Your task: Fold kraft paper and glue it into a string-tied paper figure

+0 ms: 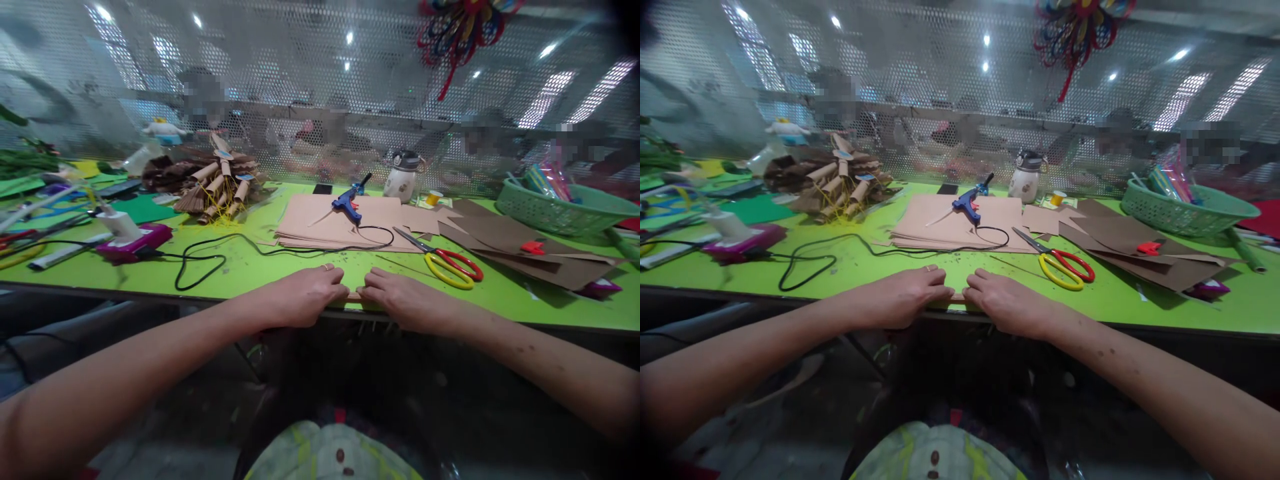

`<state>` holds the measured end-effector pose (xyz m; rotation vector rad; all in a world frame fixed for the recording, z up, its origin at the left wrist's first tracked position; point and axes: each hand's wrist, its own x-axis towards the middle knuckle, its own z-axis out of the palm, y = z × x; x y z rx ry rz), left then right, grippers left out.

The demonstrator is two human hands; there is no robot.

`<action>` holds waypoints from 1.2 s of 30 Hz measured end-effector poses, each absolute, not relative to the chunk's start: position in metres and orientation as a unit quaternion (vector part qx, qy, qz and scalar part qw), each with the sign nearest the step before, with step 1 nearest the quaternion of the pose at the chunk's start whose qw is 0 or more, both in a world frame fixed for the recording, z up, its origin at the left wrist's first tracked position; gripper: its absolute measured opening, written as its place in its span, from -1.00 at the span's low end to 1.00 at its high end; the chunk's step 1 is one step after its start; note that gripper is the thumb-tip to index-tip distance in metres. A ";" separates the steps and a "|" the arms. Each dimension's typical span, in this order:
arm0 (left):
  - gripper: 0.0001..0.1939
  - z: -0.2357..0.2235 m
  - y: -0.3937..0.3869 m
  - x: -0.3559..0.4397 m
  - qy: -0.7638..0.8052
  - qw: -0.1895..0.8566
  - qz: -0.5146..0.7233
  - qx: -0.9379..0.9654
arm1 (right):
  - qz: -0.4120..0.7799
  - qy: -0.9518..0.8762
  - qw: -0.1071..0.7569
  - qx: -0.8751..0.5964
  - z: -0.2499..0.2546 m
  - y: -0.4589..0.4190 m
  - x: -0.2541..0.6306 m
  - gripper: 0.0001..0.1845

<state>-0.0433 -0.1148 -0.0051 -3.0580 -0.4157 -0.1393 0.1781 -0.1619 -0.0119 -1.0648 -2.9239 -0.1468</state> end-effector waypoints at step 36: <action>-0.32 -0.003 -0.112 -0.062 -0.135 -0.093 -0.060 -0.985 | -0.004 -0.926 0.046 -0.375 -0.016 -0.165 0.182 -0.66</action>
